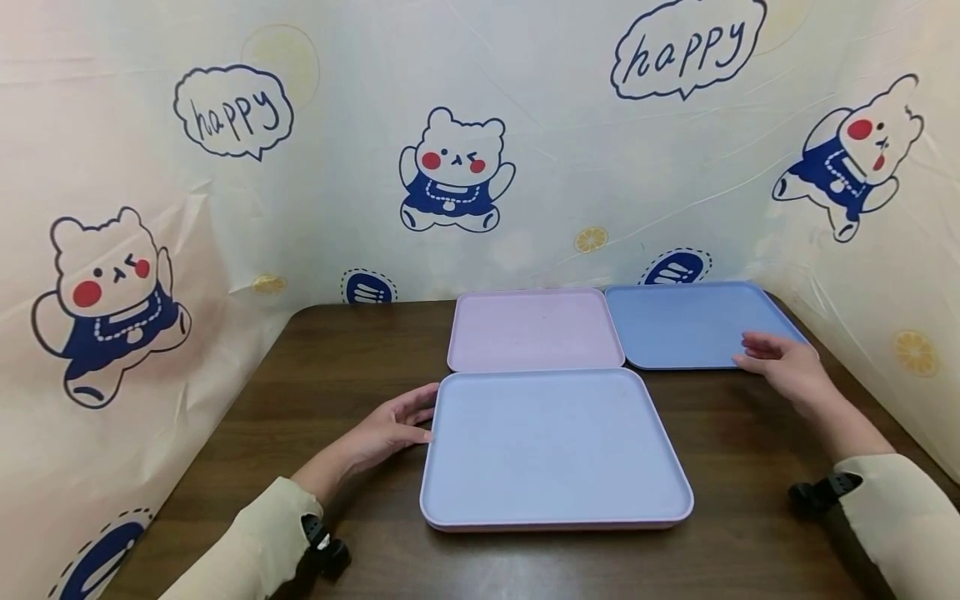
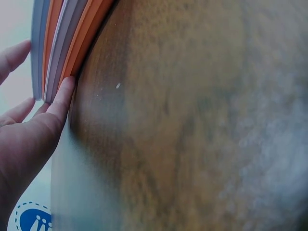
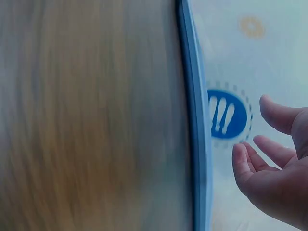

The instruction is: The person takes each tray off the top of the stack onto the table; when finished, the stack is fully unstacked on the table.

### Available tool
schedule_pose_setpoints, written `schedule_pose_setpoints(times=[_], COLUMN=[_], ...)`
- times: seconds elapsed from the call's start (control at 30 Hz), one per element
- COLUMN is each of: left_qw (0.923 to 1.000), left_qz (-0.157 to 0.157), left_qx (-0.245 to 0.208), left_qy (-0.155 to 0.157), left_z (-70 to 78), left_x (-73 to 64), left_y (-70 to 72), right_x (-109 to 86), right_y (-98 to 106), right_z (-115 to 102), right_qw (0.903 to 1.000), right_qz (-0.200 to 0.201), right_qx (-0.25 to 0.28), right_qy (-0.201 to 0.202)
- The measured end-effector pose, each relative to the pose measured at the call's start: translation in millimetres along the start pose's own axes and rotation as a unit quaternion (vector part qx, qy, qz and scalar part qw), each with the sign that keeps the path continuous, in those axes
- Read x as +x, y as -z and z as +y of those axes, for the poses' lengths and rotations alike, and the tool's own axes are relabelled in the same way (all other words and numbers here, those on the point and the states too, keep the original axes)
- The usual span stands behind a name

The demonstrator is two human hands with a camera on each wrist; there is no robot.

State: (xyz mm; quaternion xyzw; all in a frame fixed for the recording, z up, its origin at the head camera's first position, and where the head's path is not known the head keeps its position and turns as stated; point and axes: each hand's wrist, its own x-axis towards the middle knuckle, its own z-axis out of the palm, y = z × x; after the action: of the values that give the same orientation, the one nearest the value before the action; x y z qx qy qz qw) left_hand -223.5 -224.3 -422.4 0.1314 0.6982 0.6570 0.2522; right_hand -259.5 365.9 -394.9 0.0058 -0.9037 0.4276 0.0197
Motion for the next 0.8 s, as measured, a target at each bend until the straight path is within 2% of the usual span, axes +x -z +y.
schedule_pose_setpoints(times=[0.37, 0.6, 0.8], left_qw=[1.0, 0.9999, 0.9999], left_qz=[0.003, -0.002, 0.0], left_qx=[-0.005, -0.016, -0.014], left_qy=[0.003, -0.003, -0.004], left_z=[0.6, 1.9, 1.5], left_x=[0.0, -1.2, -1.7], left_y=[-1.2, -2.4, -2.5], right_x=[-13.7, -25.7, -34.4], right_y=[-31.1, -47.5, -60.7], right_z=[-46.0, -62.2, -66.3], right_qw=[0.996, 0.9918, 0.9879], right_qz=[-0.082, -0.103, -0.125], right_qx=[0.034, 0.053, 0.057], right_qy=[0.016, 0.055, 0.072])
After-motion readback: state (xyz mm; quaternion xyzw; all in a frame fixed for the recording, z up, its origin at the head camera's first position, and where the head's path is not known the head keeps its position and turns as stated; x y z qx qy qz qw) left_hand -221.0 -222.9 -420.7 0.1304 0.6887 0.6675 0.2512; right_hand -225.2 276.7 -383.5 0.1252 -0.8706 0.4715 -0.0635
